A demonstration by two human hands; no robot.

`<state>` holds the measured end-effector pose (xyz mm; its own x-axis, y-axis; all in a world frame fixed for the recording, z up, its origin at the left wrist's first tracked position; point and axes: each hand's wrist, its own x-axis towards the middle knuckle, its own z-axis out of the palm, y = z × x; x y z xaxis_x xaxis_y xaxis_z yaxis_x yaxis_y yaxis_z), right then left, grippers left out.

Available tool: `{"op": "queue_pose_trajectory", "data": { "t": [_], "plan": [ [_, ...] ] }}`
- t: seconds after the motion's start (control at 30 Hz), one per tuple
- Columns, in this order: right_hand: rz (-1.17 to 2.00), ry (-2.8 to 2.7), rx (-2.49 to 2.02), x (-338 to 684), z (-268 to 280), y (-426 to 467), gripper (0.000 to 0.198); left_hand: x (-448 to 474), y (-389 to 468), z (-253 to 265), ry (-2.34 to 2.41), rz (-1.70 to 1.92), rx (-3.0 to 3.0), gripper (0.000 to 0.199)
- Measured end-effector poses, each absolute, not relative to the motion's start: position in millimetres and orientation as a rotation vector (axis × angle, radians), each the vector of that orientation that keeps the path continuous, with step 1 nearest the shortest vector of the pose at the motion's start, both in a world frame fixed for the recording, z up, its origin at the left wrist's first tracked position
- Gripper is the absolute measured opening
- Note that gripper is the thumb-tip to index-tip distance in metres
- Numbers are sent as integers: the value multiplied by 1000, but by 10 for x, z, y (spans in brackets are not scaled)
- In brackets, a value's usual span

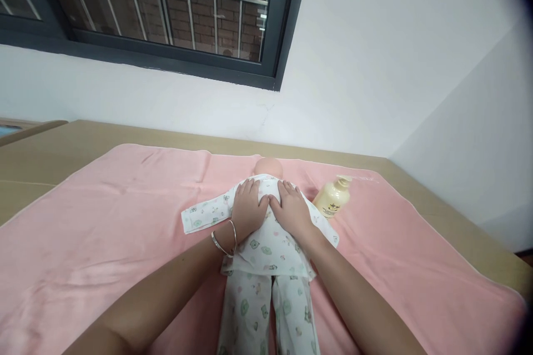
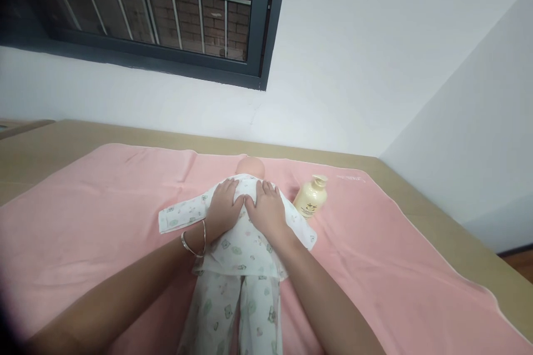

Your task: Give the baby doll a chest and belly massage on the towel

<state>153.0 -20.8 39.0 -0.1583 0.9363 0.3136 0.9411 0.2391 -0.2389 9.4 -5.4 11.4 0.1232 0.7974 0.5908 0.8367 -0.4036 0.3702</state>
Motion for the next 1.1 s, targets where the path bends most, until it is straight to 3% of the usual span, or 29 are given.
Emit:
{"op": "queue_pose_trajectory", "data": {
  "t": [0.4, 0.7, 0.9, 1.1],
  "plan": [
    [32, -2137, -1660, 1581, 373, -155, 55, 65, -14, 127, -1599, -1160, -2385, 39],
    [-155, -2207, -1734, 1457, 521, -380, 50, 95, -222, 261, -1404, -1132, -2217, 20],
    [-124, -2250, -1761, 1428, 604, -519, 46, 88, -289, 346, -1535, -1010, -2180, 15],
    [-20, -2161, -1777, 1535, 474, -261, 58, 75, -152, 240, -1545, -1066, -2255, 32]
  ]
}}
